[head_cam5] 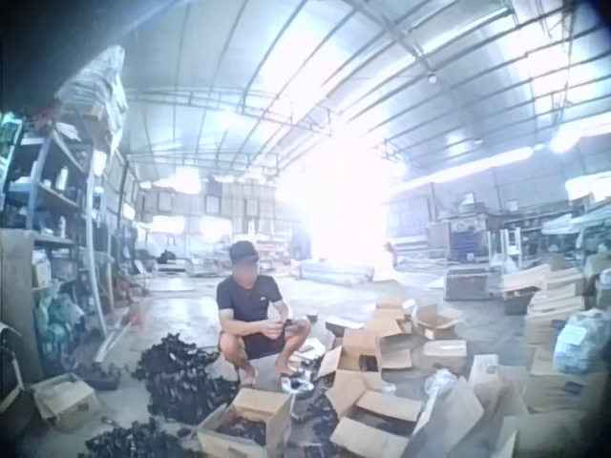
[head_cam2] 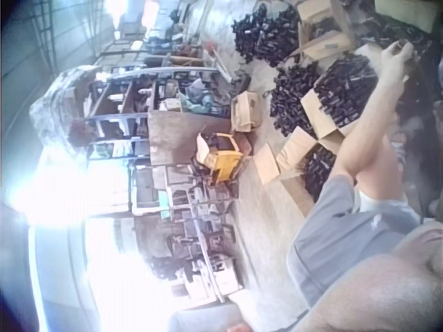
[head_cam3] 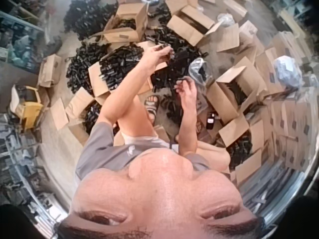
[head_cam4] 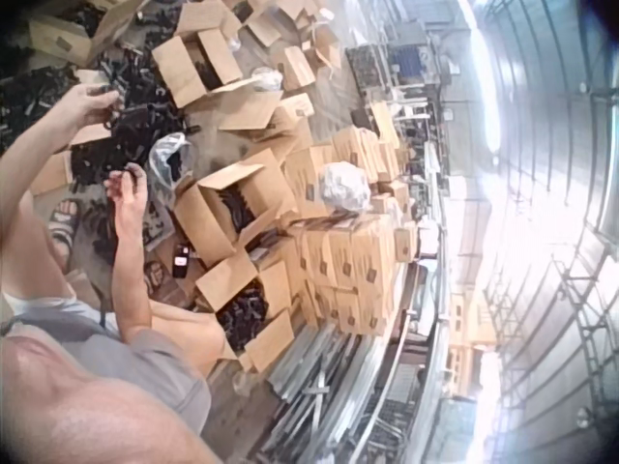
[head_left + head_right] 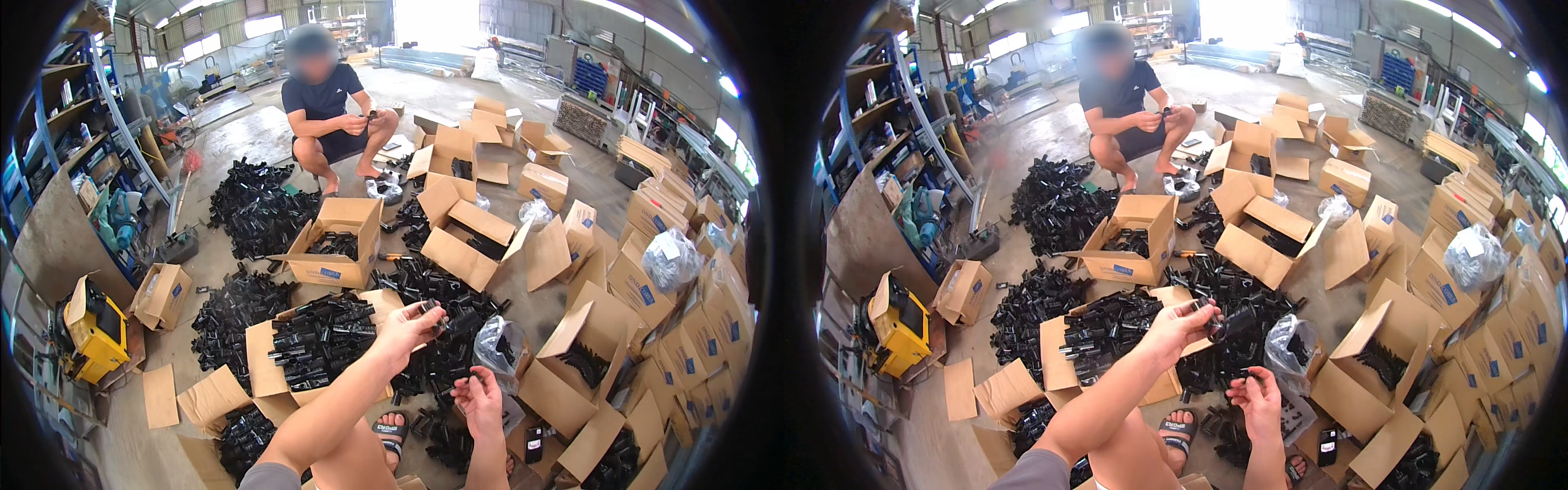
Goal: The person sorts through black plastic components in cardboard boxes, picking them up one by one and placing small fasteners into them before putting the components back into a box.
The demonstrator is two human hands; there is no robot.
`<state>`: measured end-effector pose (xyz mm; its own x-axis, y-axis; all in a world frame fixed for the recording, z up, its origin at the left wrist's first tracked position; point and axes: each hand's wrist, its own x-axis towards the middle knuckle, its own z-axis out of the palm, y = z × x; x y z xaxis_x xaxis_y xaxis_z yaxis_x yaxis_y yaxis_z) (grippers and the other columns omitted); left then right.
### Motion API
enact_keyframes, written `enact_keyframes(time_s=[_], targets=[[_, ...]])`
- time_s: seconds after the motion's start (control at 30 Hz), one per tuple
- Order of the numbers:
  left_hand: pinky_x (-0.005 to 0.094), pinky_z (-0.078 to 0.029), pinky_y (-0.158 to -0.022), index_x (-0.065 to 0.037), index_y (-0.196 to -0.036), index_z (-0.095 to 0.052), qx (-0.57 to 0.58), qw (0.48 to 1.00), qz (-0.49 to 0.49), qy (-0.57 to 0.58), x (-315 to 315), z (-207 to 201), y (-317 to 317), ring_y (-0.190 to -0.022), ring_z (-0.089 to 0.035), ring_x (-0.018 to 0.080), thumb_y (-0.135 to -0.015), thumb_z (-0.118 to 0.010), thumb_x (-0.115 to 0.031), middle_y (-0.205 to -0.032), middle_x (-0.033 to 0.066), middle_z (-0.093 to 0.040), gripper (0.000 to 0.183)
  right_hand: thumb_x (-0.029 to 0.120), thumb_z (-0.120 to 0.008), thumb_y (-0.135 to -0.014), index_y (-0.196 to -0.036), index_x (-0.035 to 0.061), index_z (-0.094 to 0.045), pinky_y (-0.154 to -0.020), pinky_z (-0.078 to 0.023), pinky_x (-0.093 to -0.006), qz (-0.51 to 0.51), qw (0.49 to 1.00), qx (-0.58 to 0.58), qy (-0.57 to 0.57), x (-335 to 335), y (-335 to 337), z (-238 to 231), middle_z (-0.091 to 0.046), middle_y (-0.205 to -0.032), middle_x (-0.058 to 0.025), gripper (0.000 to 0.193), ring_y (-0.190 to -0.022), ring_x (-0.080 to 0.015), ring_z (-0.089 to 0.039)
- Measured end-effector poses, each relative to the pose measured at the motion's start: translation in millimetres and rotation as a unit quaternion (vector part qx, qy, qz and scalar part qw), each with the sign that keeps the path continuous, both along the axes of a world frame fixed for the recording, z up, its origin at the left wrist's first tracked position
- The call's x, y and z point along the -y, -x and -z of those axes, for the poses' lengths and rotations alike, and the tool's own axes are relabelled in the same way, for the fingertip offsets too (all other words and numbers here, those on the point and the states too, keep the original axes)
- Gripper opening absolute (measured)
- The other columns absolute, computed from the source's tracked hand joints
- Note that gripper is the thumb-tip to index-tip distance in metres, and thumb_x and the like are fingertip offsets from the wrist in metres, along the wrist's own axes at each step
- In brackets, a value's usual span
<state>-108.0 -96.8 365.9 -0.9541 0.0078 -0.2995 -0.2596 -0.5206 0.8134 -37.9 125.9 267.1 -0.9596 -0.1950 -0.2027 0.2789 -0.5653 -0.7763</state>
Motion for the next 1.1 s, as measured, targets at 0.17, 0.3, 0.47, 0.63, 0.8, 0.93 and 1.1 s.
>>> enact_keyframes(time_s=[0.17,0.3,0.47,0.63,0.8,0.93,1.1], targets=[[0.0330,-0.059,-0.086,-0.005,-0.114,-0.069,-0.039,0.997,0.002,-0.069,4.8,-2.5,-11.8,-0.092,-0.070,0.0174,-0.099,-0.070,-0.018,-0.109,0.0036,-0.072,0.020,0.010,-0.068,-0.099,-0.114,0.0011,-0.066,-0.073,-0.053,-0.0271,0.119,0.976,-0.092,-0.160,13.5,4.3,-29.7,-0.068,-0.098,-0.0056,0.018,-0.081,-0.0115,-0.064],[0.0345,-0.060,-0.092,-0.001,-0.119,-0.066,-0.025,0.994,-0.008,-0.102,-1.4,-8.6,-23.4,-0.095,-0.071,0.0189,-0.102,-0.066,-0.022,-0.113,0.0078,-0.072,0.027,0.002,-0.070,-0.096,-0.113,-0.0011,-0.066,-0.081,-0.056,-0.0257,0.184,0.964,-0.136,-0.136,28.5,4.7,-66.4,-0.070,-0.102,-0.0060,0.018,-0.090,-0.0125,-0.069],[0.0343,-0.060,-0.092,-0.001,-0.121,-0.064,-0.016,0.995,0.017,-0.096,-14.8,-19.4,-25.2,-0.100,-0.070,0.0181,-0.102,-0.066,-0.023,-0.115,0.0084,-0.071,0.029,-0.005,-0.070,-0.094,-0.113,-0.0036,-0.065,-0.088,-0.057,-0.0266,0.199,0.958,-0.170,-0.117,31.3,9.5,-84.0,-0.073,-0.106,-0.0122,0.020,-0.098,-0.0174,-0.073],[0.0345,-0.060,-0.092,-0.001,-0.122,-0.064,-0.015,0.993,0.027,-0.112,-12.2,-15.0,-22.8,-0.100,-0.070,0.0175,-0.101,-0.067,-0.023,-0.115,0.0084,-0.071,0.030,-0.005,-0.071,-0.093,-0.113,-0.0043,-0.065,-0.088,-0.058,-0.0272,0.194,0.958,-0.186,-0.103,40.4,18.7,-78.4,-0.074,-0.105,-0.0129,0.020,-0.098,-0.0177,-0.073],[0.0344,-0.060,-0.093,-0.002,-0.123,-0.064,-0.029,0.993,0.036,-0.109,-13.0,-13.6,-22.0,-0.102,-0.070,0.0164,-0.101,-0.068,-0.022,-0.115,0.0083,-0.072,0.030,-0.006,-0.072,-0.092,-0.111,-0.0033,-0.067,-0.086,-0.056,-0.0249,0.208,0.953,-0.199,-0.092,43.3,21.1,-76.9,-0.074,-0.105,-0.0106,0.020,-0.098,-0.0153,-0.072],[0.0340,-0.058,-0.097,-0.003,-0.130,-0.063,-0.048,0.994,0.043,-0.086,-20.0,-15.7,-23.0,-0.108,-0.070,0.0159,-0.101,-0.067,-0.023,-0.120,0.0085,-0.072,0.035,-0.006,-0.074,-0.091,-0.109,-0.0010,-0.069,-0.081,-0.053,-0.0224,0.236,0.941,-0.210,-0.121,41.7,24.7,-70.5,-0.073,-0.103,-0.0052,0.019,-0.091,-0.0097,-0.067],[0.0311,-0.055,-0.098,-0.001,-0.130,-0.063,-0.099,0.995,0.022,0.004,-31.5,-27.2,-30.7,-0.109,-0.069,0.0150,-0.098,-0.071,-0.015,-0.118,0.0083,-0.072,0.036,-0.003,-0.076,-0.090,-0.109,0.0012,-0.070,-0.076,-0.050,-0.0219,0.212,0.967,-0.141,-0.029,34.2,26.4,-63.1,-0.072,-0.101,-0.0027,0.020,-0.085,-0.0073,-0.063]])
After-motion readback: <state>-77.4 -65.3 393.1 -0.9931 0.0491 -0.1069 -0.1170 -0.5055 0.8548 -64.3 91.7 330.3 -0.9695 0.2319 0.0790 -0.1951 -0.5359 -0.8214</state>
